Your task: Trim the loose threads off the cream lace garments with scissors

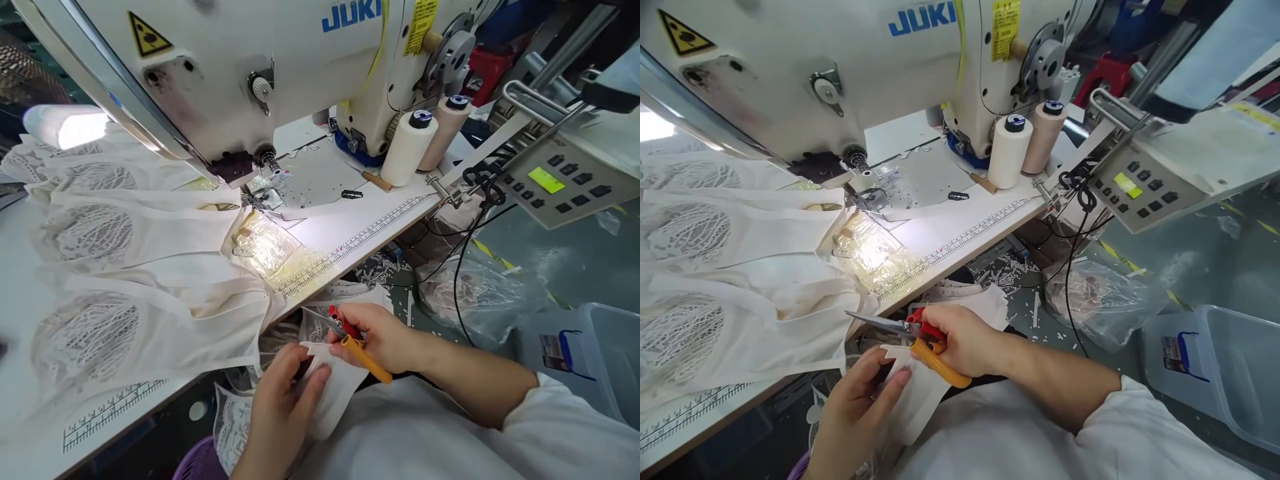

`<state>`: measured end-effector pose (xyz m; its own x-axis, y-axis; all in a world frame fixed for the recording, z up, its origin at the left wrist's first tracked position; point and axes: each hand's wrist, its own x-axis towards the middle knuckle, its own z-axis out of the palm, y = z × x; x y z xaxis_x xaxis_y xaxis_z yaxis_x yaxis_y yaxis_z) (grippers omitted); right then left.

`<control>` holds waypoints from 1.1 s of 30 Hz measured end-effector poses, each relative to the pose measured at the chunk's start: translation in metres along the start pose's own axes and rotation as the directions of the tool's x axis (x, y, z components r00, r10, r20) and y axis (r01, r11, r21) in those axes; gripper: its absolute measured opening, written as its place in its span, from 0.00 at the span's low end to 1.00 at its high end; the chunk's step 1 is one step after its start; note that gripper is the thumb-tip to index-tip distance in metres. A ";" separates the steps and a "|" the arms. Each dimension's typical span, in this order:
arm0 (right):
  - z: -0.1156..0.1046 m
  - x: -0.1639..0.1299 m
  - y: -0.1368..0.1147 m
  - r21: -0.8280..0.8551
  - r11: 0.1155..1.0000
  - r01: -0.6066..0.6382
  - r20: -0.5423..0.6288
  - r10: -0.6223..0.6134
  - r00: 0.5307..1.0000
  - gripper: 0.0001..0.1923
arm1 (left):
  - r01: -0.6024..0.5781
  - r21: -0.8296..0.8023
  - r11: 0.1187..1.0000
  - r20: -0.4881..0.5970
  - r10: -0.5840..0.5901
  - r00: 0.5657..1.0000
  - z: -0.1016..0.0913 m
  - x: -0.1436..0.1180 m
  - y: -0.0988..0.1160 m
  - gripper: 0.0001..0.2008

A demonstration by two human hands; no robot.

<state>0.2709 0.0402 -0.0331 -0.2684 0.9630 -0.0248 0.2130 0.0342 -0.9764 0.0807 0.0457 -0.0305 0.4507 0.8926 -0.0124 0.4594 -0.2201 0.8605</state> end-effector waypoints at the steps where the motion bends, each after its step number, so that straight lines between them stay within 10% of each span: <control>1: 0.002 0.000 0.000 -0.016 1.000 0.005 -0.008 -0.005 1.000 0.09 | -0.059 0.054 0.997 -0.050 0.062 0.997 0.001 0.001 0.000 0.03; 5: 0.007 0.003 0.003 -0.046 0.998 0.046 -0.035 -0.048 0.998 0.11 | -0.153 0.137 0.979 -0.143 0.172 0.975 0.005 0.002 -0.002 0.04; 15: -0.010 -0.001 0.010 -0.069 0.997 0.016 0.064 -0.012 0.998 0.09 | 0.308 -0.448 0.839 -0.061 -0.373 0.926 -0.005 -0.007 -0.005 0.10; 33: 0.012 -0.001 0.012 0.367 0.930 -0.005 -0.110 0.049 0.993 0.07 | 0.041 -0.664 0.747 -0.340 -0.350 0.873 -0.003 -0.020 -0.005 0.07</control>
<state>0.2629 0.0360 -0.0475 -0.1527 0.9871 -0.0488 -0.1457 -0.0713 -0.9868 0.0674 0.0303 -0.0327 -0.0281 0.9899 -0.1390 -0.1466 0.1335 0.9802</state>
